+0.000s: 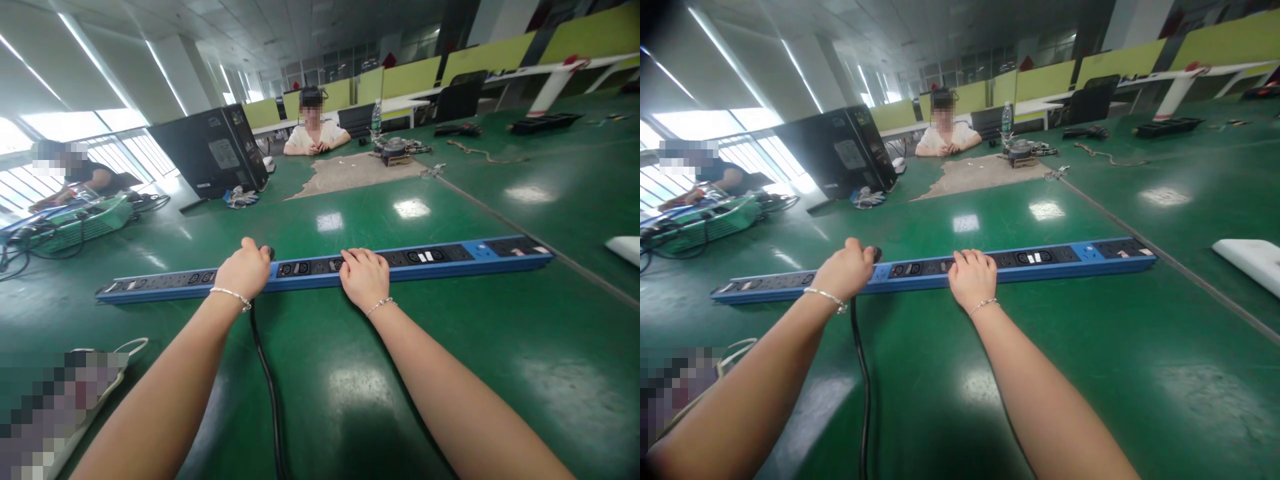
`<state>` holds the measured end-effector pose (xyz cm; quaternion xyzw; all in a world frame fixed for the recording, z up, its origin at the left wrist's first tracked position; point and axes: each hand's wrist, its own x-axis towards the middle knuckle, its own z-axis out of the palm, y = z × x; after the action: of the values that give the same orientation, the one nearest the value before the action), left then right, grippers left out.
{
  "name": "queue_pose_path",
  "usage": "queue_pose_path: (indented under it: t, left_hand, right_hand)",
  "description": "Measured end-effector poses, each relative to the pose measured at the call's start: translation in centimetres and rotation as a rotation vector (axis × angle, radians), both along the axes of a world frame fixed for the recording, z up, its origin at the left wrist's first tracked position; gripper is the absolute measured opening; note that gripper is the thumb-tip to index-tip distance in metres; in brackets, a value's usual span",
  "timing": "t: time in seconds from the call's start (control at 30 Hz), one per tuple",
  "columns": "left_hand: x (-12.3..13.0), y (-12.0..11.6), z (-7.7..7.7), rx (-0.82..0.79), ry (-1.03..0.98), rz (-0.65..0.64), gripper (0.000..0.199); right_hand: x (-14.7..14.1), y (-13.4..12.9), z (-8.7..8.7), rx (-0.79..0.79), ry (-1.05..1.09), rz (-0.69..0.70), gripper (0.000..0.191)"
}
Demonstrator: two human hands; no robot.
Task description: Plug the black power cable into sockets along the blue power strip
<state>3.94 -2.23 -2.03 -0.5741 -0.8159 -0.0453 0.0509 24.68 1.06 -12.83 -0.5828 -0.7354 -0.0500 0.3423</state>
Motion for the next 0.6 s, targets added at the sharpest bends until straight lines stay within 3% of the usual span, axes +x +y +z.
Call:
queue_pose_path:
  t: [0.1,0.27,0.43,0.6]
  left_hand:
    - [1.4,0.2,1.0,-0.090,-0.180,-0.155,0.040]
    - [4.1,2.3,0.0,-0.282,-0.381,-0.291,0.034]
    - [6.1,4.3,-0.8,-0.368,-0.303,-0.373,0.038]
    - [7.0,4.9,-0.4,-0.408,-0.174,-0.356,0.038]
  right_hand:
    - [0.0,0.0,0.0,0.005,0.005,-0.010,0.034]
    - [-0.1,0.1,0.0,0.006,-0.004,-0.006,0.034]
    - [-0.1,0.0,0.0,0.000,-0.009,-0.013,0.034]
    - [-0.1,0.0,0.1,-0.006,-0.020,-0.007,0.034]
